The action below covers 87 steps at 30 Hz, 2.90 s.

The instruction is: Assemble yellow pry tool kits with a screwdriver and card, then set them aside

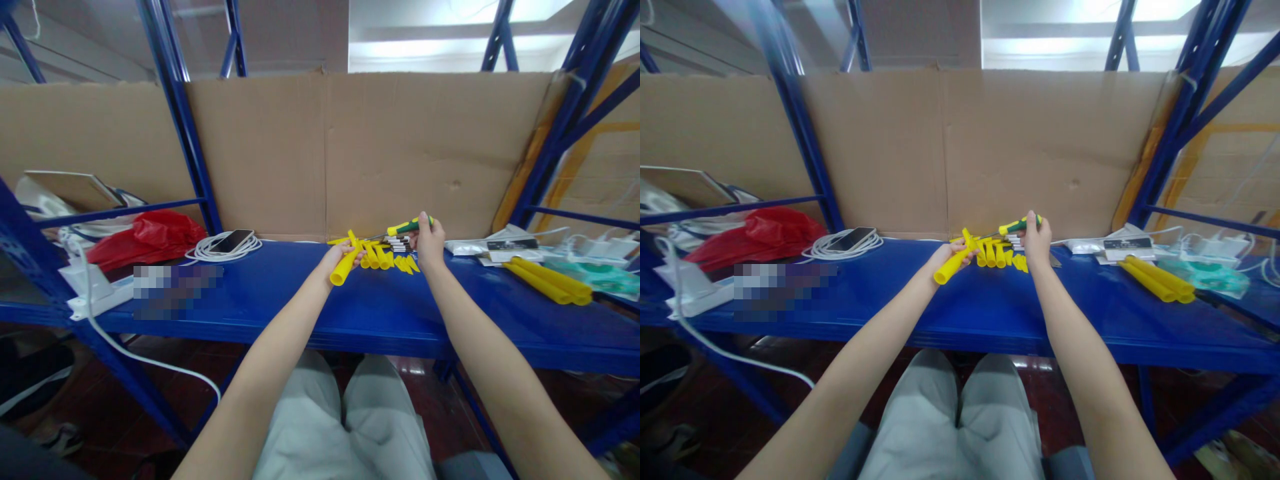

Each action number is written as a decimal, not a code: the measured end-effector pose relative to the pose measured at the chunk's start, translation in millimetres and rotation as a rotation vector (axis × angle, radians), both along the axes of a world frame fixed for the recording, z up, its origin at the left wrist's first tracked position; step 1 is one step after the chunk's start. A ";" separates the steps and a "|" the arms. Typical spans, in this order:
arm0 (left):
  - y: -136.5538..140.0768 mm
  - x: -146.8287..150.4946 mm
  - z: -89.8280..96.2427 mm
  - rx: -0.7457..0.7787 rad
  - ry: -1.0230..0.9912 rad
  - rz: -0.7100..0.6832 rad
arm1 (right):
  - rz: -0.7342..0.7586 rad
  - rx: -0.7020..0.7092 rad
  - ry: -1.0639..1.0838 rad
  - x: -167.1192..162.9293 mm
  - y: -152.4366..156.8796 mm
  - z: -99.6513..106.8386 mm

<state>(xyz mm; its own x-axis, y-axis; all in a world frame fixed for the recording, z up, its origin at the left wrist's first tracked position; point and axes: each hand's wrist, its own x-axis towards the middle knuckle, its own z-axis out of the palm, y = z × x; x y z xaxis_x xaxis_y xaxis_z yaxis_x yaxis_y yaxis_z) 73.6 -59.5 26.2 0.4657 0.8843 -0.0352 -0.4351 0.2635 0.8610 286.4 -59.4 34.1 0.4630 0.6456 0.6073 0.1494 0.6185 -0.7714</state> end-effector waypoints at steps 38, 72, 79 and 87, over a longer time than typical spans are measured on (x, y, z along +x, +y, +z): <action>-10.3 1.0 5.3 -0.004 -0.021 -0.066 | 0.092 -0.095 0.197 -17.3 -10.1 5.0; -10.4 11.2 -0.8 0.083 0.220 0.261 | 0.237 -0.250 0.260 -16.2 -13.5 6.3; -6.9 10.2 -1.3 0.090 0.214 0.230 | 0.260 -0.244 0.221 -9.4 -13.5 3.5; -2.5 8.8 -1.6 0.057 0.168 0.179 | 0.333 -0.334 0.269 -10.7 -17.0 7.9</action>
